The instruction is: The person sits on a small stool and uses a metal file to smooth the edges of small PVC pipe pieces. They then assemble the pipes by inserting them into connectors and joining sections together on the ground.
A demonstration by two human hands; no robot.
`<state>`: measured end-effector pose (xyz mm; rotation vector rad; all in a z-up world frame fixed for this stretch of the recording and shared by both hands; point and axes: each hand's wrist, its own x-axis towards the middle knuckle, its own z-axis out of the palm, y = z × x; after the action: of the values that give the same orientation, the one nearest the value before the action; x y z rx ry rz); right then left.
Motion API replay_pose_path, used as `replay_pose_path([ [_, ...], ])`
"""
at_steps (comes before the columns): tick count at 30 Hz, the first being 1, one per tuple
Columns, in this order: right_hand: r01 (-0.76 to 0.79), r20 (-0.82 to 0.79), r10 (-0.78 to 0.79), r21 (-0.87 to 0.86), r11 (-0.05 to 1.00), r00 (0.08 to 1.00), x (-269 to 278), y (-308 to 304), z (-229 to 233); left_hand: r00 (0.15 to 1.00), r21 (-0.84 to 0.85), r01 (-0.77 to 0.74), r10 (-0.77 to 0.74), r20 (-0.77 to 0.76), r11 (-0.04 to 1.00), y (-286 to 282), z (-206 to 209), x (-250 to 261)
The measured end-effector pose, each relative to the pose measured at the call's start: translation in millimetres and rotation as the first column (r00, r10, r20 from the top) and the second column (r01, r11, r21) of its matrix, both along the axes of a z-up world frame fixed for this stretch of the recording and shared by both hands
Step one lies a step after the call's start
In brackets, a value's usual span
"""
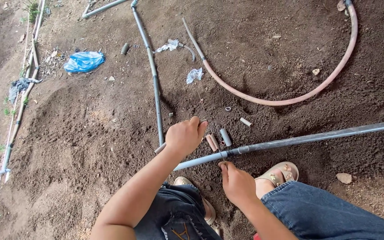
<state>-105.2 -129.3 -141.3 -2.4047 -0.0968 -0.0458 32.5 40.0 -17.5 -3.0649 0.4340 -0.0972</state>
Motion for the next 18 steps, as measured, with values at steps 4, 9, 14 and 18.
replay_pose_path([
  [4, 0.010, -0.011, -0.010, 0.001, 1.000, 1.000, -1.0, 0.2, 4.8, 0.992, -0.011, 0.053, -0.052, 0.118, 0.999, 3.3, -5.1, -0.9],
  [9, 0.007, -0.017, -0.007, -0.004, 1.000, 1.000, -1.9, 0.2, 7.7, 0.990, 0.011, 0.080, -0.081, 0.118, 0.997, 8.3, -10.6, 1.9],
  [14, 0.003, -0.011, -0.004, -0.007, 1.000, 1.000, -1.1, -1.1, 5.6, 0.996, 0.028, 0.061, -0.062, 0.062, 0.998, 8.0, -12.3, 3.6],
  [18, -0.017, -0.111, 0.014, -0.025, 1.000, 0.994, 1.7, -3.9, 6.6, 0.972, 0.215, 0.032, 0.020, -0.236, 0.976, -2.2, -7.3, 5.8],
])
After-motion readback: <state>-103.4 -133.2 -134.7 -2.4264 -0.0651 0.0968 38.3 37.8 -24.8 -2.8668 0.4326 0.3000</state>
